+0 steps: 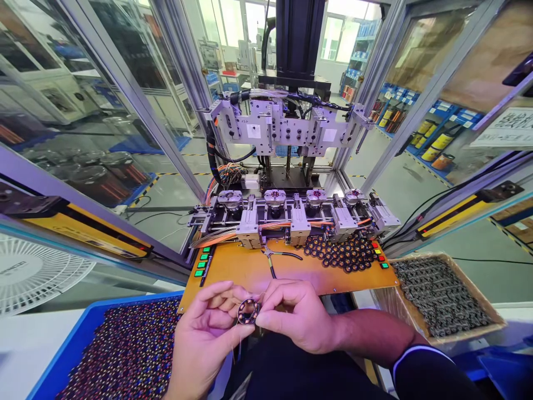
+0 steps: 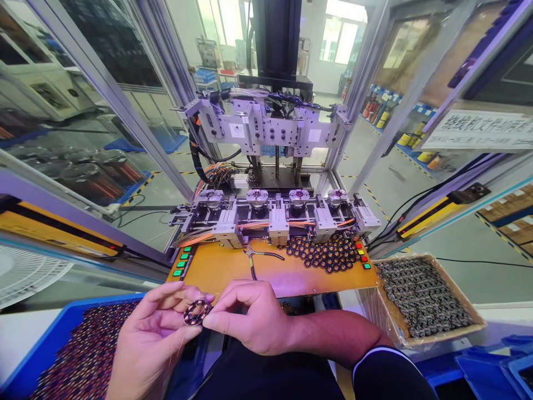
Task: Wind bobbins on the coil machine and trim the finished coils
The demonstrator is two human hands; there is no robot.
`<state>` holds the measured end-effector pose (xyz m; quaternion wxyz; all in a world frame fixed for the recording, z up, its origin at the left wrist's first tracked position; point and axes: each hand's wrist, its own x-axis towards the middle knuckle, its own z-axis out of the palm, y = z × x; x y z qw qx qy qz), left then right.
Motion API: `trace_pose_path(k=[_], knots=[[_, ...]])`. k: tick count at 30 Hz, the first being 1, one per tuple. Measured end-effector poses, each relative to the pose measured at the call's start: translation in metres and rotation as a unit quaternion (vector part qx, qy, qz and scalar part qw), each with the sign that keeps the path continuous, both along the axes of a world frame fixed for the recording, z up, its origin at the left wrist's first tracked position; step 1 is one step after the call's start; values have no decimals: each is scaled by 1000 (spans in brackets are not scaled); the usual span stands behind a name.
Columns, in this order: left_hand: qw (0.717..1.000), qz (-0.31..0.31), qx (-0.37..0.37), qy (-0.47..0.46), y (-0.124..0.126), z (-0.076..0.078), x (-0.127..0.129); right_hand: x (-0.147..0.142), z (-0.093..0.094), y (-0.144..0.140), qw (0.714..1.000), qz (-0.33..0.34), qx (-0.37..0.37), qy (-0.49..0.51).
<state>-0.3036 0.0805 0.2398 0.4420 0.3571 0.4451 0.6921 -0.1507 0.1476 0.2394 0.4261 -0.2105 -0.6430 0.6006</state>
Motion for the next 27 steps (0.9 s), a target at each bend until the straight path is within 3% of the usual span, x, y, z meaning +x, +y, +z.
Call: trace_pose_path(k=[7, 9, 13, 15, 17, 21, 27], knots=[[1000, -17, 0, -8, -3, -2, 0, 1, 1, 3, 997, -13, 64, 39], [1000, -19, 3, -8, -4, -2, 0, 2, 2, 3, 1000, 6, 13, 25], [1000, -27, 7, -2, -5, -2, 1, 1, 2, 1, 980, 89, -176, 4], [1000, -23, 8, 2, -5, -2, 2, -1, 0, -1, 972, 94, -213, 7], [1000, -18, 14, 6, -5, -2, 3, -4, -3, -1, 978, 56, -199, 19], [999, -17, 25, 27, -5, -4, 4, -10, -13, 3, 993, -36, -102, 54], [999, -48, 17, -5, -2, -10, 3, -13, -16, 11, 995, -57, 35, 73]])
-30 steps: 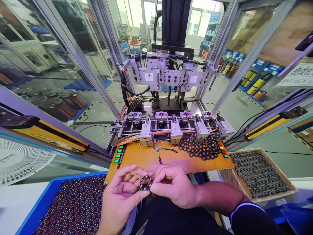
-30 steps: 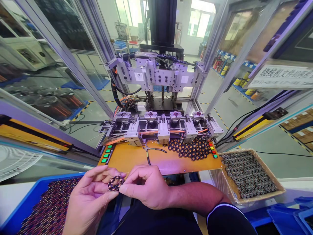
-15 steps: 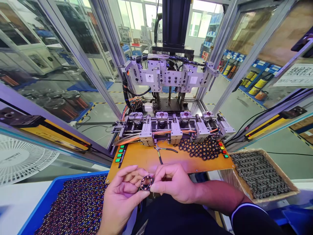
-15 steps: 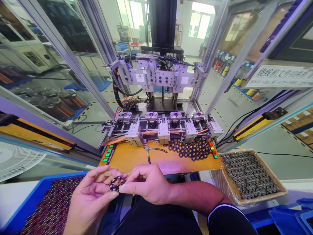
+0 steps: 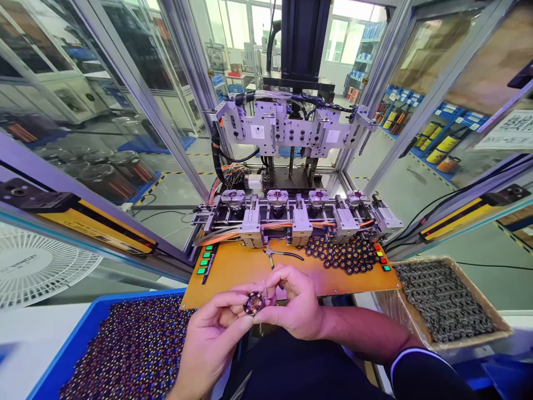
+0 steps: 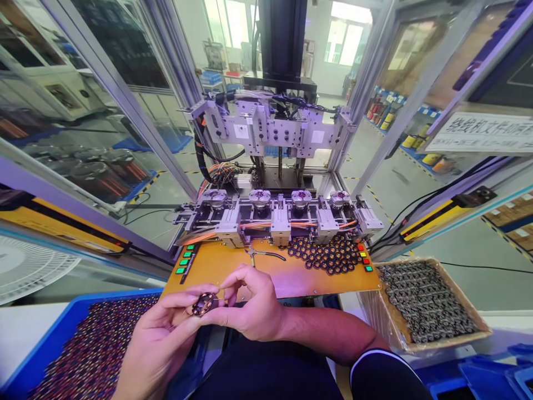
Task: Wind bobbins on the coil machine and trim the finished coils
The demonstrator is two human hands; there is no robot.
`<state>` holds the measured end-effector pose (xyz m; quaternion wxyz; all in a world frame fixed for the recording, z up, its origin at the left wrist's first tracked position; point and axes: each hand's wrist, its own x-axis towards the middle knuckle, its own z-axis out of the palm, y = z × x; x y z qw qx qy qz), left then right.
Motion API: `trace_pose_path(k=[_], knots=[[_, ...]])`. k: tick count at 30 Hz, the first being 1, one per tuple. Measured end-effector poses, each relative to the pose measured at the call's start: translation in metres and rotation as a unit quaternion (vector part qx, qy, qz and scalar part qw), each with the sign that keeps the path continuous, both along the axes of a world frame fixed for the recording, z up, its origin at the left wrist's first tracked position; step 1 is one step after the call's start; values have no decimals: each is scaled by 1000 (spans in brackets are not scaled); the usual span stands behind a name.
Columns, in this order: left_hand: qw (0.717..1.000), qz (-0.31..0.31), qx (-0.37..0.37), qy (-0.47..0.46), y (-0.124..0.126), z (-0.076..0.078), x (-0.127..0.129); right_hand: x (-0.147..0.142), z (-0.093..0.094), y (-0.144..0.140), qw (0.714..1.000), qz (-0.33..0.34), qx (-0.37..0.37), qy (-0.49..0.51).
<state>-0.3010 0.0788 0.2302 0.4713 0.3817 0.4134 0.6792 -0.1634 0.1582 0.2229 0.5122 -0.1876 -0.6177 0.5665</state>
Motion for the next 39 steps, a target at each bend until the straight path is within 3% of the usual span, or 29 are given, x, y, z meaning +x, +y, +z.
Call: trace_pose_path(k=[6, 11, 15, 20, 24, 32, 39], knots=[[998, -38, -2, -51, 6, -2, -1, -3, -1, 3, 998, -20, 55, 18], [998, -30, -28, -40, 6, 2, 0, 3, 0, 11, 983, -79, 165, 0], [999, 8, -42, -2, 2, 8, 2, 25, 23, 26, 938, -118, 320, -51], [998, 10, -12, 62, 0, 8, 0, 38, 51, 40, 862, -40, 479, -160], [996, 0, 5, 90, 2, 8, -2, 28, 47, 40, 858, -35, 488, -160], [999, 7, 26, 37, 5, 16, 1, 20, 38, 36, 857, -64, 494, -133], [999, -3, -48, 4, 2, 3, -3, 20, 29, 35, 847, -94, 511, -114]])
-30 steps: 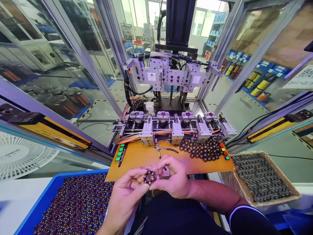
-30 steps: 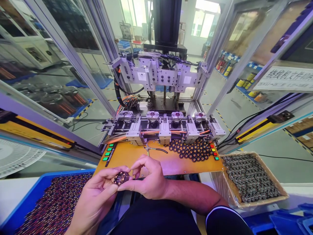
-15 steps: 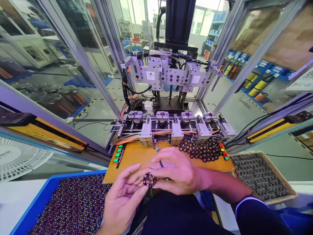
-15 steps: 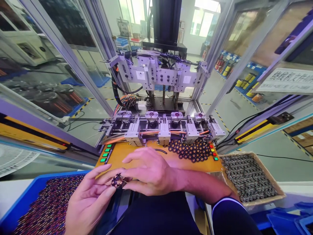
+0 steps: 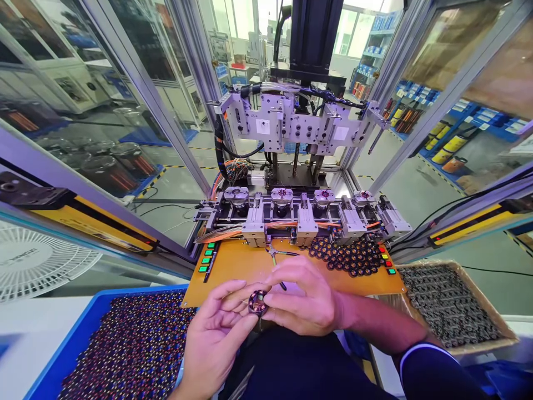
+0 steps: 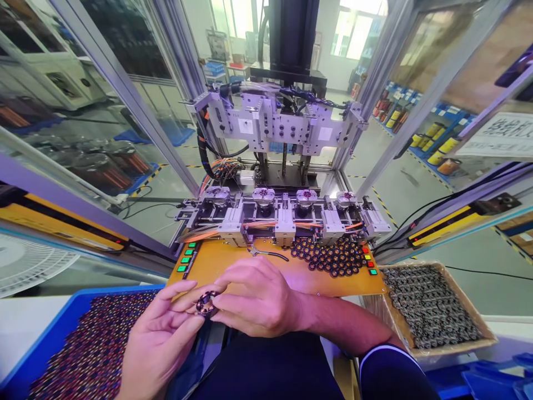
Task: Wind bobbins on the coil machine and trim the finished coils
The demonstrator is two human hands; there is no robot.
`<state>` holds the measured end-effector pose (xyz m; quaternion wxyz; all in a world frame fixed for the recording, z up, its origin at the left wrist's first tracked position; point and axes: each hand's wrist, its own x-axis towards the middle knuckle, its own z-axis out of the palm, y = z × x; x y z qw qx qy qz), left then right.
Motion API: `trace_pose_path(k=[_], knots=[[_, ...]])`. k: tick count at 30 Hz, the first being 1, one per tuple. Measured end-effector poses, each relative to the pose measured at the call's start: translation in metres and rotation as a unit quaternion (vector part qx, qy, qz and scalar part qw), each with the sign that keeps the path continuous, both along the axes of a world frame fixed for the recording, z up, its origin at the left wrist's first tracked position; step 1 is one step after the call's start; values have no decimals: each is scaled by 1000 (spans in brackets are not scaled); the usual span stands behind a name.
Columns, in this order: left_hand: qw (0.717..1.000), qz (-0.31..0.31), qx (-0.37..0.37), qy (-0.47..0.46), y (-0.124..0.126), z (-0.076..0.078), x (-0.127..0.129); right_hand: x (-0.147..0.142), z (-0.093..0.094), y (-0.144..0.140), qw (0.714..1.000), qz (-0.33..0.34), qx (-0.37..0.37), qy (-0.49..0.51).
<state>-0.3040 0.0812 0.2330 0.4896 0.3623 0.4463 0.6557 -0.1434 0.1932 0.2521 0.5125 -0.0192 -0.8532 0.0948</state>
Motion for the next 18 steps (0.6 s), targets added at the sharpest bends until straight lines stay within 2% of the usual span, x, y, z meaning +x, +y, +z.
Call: trace_pose_path(k=[4, 8, 13, 18], knots=[[999, 10, -27, -24, 0, 1, 2, 5, 6, -1, 1000, 7, -12, -21], [995, 71, -59, -44, -2, 12, 9, 12, 34, 9, 992, 72, -76, -76], [990, 111, -82, -44, -4, 25, 22, 8, 67, 32, 963, 136, -113, -205], [991, 116, -70, -19, -6, 28, 28, -5, 75, 42, 925, 196, -123, -301]])
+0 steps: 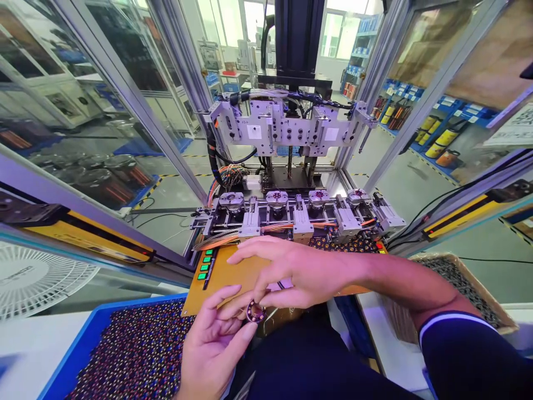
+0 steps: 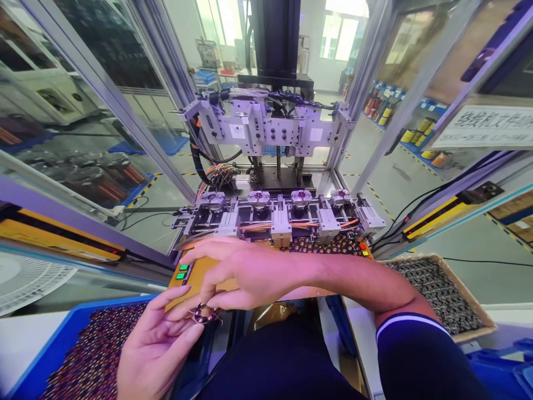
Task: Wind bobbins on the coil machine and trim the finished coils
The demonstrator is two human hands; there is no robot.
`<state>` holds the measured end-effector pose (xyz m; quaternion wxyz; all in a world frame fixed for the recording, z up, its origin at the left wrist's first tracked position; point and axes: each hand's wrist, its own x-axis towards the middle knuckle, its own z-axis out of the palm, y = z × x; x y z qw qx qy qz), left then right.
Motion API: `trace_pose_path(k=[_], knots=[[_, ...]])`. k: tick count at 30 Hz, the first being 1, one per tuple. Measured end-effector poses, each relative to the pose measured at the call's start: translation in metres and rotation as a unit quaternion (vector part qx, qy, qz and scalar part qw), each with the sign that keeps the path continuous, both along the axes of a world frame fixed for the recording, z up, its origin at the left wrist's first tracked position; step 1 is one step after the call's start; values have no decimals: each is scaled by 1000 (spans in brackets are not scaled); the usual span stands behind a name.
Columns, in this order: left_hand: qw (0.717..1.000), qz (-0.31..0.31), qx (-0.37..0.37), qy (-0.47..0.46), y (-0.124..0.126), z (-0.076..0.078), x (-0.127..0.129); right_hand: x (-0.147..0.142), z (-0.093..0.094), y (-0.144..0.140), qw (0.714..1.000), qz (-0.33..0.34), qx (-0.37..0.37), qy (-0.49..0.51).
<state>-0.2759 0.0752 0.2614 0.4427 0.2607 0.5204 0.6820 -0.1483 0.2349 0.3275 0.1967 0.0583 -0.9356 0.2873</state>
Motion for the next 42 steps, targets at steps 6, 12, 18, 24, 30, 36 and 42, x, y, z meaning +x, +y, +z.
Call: trace_pose_path(k=[6, 12, 18, 24, 30, 36, 42], knots=[[1000, -11, 9, 20, -1, -2, -1, -11, 0, 2, 995, 79, 36, -42], [1000, -13, 4, 12, -1, -5, -4, -18, -2, 7, 989, 118, 82, -27], [1000, -27, 2, 8, 0, -9, -7, -23, -2, 9, 985, 137, 98, -29], [999, -42, -8, 8, -1, -11, -9, -26, 2, 8, 983, 151, 80, -71], [996, -81, 9, 42, 0, -20, -21, -26, -7, 4, 984, 143, 46, -92], [983, -145, 62, 95, 3, -26, -36, -19, -28, -5, 993, 90, -68, -41], [986, -125, 62, 94, 5, -24, -35, -11, -38, -26, 990, -30, -130, 54]])
